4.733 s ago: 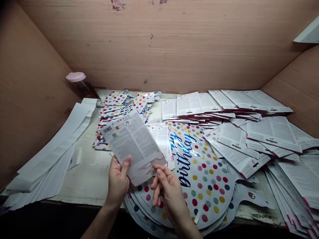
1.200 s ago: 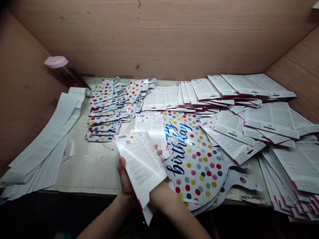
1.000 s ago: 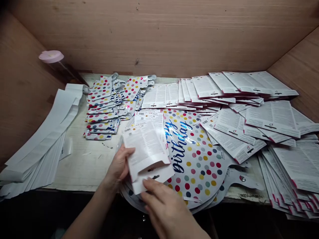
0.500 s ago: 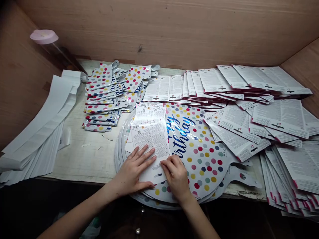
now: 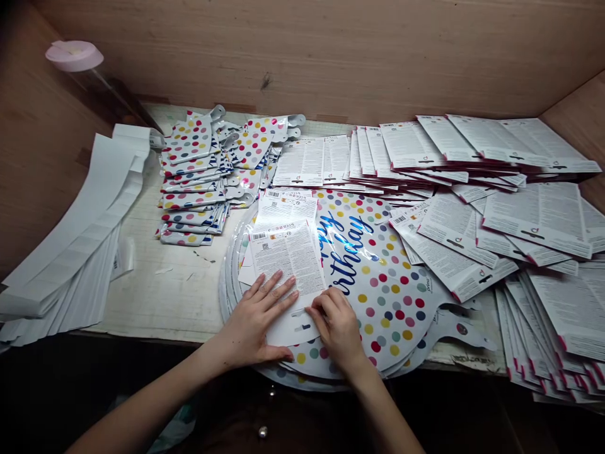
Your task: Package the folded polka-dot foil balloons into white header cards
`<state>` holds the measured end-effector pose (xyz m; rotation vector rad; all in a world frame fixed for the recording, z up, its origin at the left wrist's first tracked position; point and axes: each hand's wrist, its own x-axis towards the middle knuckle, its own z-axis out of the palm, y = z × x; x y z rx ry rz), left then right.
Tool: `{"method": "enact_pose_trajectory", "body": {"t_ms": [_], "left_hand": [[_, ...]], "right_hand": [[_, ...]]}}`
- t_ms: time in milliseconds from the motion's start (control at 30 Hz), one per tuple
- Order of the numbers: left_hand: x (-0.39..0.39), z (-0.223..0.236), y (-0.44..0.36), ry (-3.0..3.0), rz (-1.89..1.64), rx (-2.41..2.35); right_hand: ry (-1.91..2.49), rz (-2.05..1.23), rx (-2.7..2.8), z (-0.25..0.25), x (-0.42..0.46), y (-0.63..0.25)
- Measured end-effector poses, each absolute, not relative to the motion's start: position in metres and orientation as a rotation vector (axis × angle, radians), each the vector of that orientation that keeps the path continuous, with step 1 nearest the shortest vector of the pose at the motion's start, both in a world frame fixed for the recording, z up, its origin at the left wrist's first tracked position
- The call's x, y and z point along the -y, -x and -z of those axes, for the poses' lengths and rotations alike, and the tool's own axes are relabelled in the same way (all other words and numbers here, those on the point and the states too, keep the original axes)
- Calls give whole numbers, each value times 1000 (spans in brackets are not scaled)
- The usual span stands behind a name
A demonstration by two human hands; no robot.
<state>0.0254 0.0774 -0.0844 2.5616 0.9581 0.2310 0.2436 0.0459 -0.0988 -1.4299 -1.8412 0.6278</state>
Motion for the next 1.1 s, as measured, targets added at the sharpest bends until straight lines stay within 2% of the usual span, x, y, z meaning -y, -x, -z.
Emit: {"method": "enact_pose_trajectory", "body": {"t_ms": [633,933,1000,1100], "left_hand": [[-78,84,-25,-2551,-262,-945],[-78,84,-25,-2565,-254,-942],[-78,84,-25,-2567,-258,-938],[-79,85,-24,-2592,-285,-907]], "right_hand": [[1427,-668,1763,95,-44,-244],[1530,-386,2010,98,-44,-234],[1477,-433,2082,88,-29,-239],[1340,-683,2323,66,0,-256]]}}
